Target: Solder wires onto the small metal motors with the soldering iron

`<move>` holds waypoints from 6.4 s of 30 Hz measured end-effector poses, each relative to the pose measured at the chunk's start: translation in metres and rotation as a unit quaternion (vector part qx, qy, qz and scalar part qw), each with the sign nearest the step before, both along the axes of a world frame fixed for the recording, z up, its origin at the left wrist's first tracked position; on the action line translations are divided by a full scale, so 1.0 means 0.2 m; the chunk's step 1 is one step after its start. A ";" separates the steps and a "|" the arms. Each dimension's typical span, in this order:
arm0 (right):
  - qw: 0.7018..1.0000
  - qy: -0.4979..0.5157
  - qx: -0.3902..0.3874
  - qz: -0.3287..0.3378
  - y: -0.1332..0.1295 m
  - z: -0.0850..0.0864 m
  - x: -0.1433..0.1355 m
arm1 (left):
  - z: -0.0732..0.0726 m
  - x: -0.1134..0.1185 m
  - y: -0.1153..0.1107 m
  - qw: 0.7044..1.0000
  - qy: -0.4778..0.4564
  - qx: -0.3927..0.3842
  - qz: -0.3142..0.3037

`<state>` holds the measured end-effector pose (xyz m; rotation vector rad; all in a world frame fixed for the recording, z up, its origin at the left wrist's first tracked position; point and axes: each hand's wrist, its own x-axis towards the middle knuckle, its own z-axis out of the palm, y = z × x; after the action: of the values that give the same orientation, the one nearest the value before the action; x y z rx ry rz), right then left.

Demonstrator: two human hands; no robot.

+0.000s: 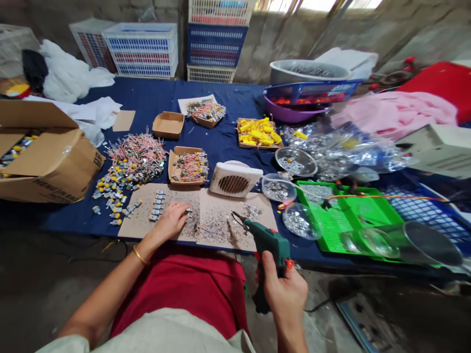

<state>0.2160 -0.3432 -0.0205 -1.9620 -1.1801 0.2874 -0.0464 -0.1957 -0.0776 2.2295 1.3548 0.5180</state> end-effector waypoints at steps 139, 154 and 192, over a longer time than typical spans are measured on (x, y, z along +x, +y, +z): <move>0.990 0.076 0.012 0.119 0.05 0.04 -0.28 | 0.04 -0.20 0.02 0.981 0.109 -0.047 -0.155; 0.985 0.125 0.004 0.118 0.04 0.00 -0.26 | -0.01 -0.15 0.01 0.987 0.134 -0.032 -0.077; 0.987 0.124 -0.008 0.104 0.06 0.03 -0.25 | -0.04 -0.12 0.04 0.989 0.075 -0.055 -0.119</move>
<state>0.1656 -0.3321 -0.0138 -1.7582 -1.2196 0.6316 -0.0710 -0.1868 -0.0852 2.3345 1.1366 0.1896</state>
